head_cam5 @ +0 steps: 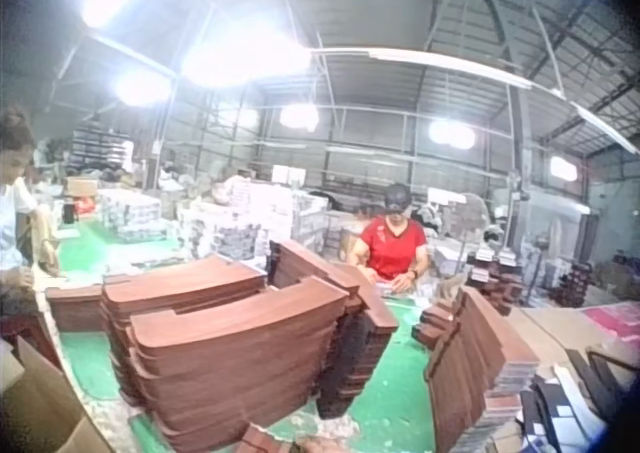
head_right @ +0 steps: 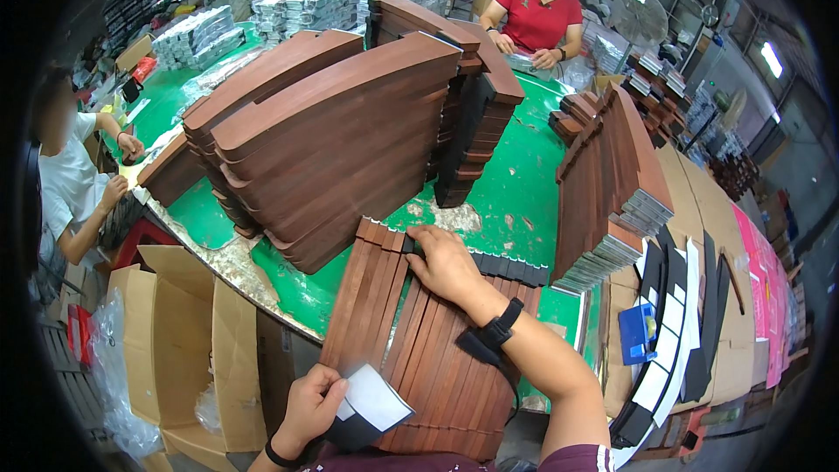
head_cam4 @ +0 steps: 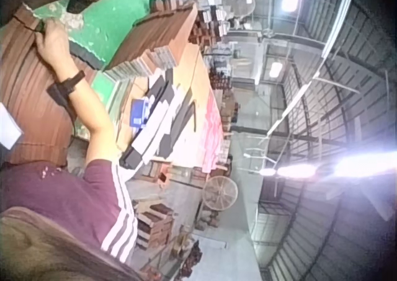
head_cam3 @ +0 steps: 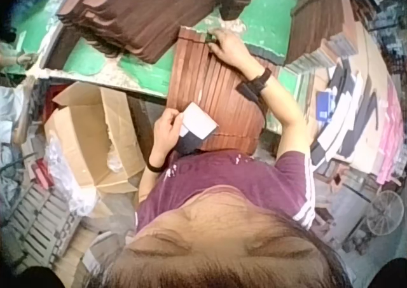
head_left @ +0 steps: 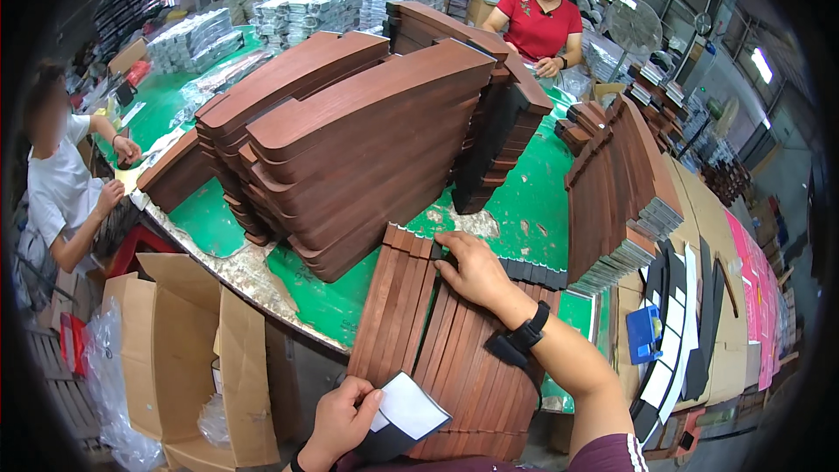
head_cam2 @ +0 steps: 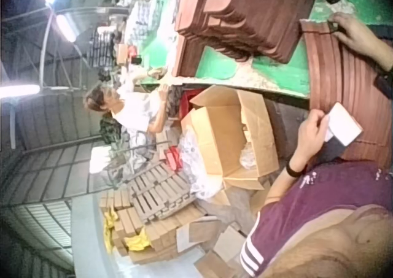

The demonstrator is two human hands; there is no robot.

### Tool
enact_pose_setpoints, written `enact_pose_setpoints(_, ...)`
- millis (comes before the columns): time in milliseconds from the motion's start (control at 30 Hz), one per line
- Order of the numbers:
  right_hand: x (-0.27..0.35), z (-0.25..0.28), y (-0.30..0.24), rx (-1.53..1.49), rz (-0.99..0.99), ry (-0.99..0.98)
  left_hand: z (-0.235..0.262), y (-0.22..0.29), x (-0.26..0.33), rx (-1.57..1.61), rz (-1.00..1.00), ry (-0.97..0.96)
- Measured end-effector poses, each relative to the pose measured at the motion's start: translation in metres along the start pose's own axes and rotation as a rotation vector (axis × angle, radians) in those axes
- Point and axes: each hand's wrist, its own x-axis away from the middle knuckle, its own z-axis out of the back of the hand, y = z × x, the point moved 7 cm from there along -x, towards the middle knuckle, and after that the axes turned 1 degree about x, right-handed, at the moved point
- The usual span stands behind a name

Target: The person attaches small black foam pads to the edges of brown wooden slats using a white backing sheet. They peel the backing and press the pads onto the slat edges, then stack the finished pieces on the table.

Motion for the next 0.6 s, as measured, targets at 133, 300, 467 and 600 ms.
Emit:
enact_pose_setpoints(133, -0.0009, 0.0013, 0.0013, -0.041, 0.001, 0.068, -0.0002, -0.0022, 0.0003, -0.016, -0.018, 0.000)
enact_pose_setpoints(300, -0.0026, -0.0001, 0.0041, -0.084, -0.089, 0.045, -0.0007, -0.0034, 0.0009, -0.002, -0.022, -0.004)
enact_pose_setpoints(467, -0.0035, 0.0037, 0.0058, -0.114, -0.169, 0.018, -0.0008, -0.0040, 0.0013, -0.001, -0.006, -0.020)
enact_pose_setpoints(600, -0.0055, 0.0045, 0.0057, -0.129, -0.220, -0.027, 0.0008, 0.0002, 0.0016, -0.014, -0.003, -0.016)
